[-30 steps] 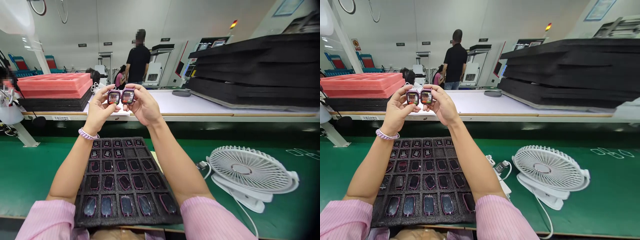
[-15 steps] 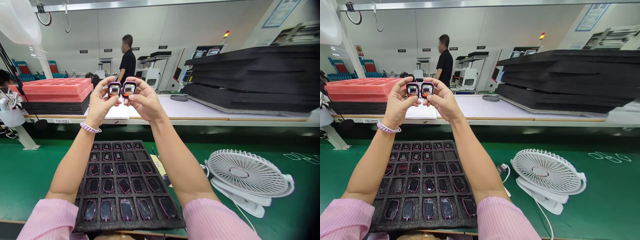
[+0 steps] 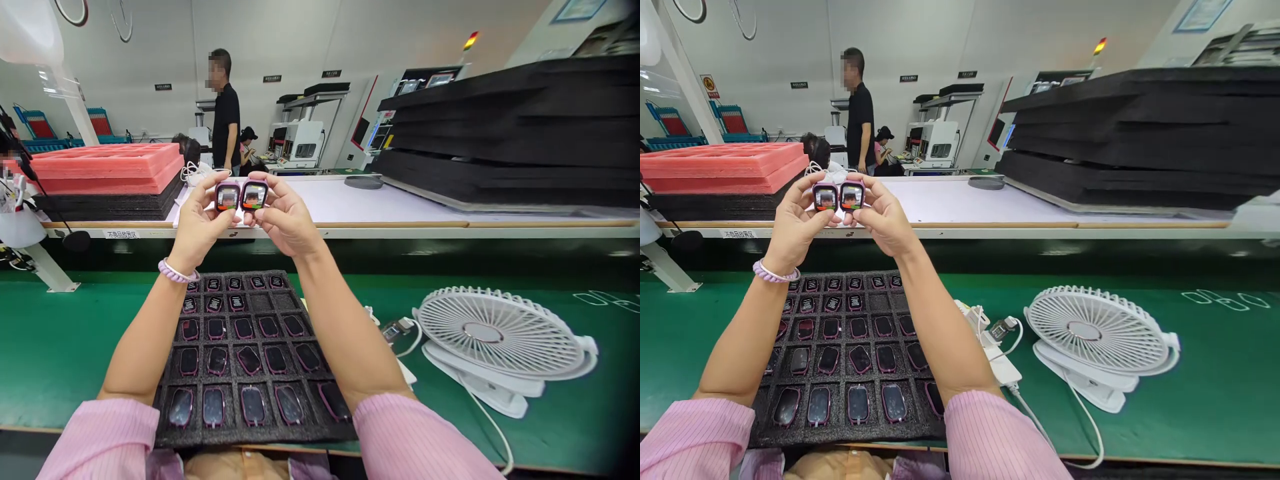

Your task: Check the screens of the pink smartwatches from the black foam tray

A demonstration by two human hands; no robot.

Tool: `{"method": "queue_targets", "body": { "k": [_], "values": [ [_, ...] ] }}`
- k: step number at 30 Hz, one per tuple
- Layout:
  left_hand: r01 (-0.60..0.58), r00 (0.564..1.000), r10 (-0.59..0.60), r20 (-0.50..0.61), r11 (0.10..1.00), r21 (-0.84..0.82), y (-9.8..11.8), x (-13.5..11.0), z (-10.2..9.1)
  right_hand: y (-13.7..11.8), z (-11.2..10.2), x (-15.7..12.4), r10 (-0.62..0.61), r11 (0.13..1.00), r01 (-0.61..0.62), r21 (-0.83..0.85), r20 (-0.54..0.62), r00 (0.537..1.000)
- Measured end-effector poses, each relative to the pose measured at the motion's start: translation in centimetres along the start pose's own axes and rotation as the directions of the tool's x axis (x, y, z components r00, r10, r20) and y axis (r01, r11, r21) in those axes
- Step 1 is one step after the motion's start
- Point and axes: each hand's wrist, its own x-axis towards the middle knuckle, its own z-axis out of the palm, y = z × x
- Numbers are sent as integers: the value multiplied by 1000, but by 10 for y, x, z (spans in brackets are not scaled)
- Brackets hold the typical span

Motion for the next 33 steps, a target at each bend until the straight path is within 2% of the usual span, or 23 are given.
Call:
{"method": "queue_targets", "body": {
  "k": [6,12,15,23,29,33],
  "values": [
    [113,993,-112,-25,994,10,-24,-44,-8,41,11,-33,83,987,-79,141,-21,996],
    [184,976,-182,-121,983,1,-37,-55,-12,66,14,-38,158,961,-143,236,-46,986],
    [195,971,-189,-147,980,33,-41,-56,-12,71,14,-38,170,966,-153,207,-66,983],
    [205,972,-202,-118,979,14,-49,-59,-14,74,11,-38,180,970,-169,174,-51,982],
    [238,962,-239,-130,971,-20,-45,-59,-13,78,13,-38,148,979,-130,157,-104,984],
    [249,960,-251,-124,968,-32,-41,-60,-13,73,13,-41,137,977,-122,176,-73,988]
  ]
}}
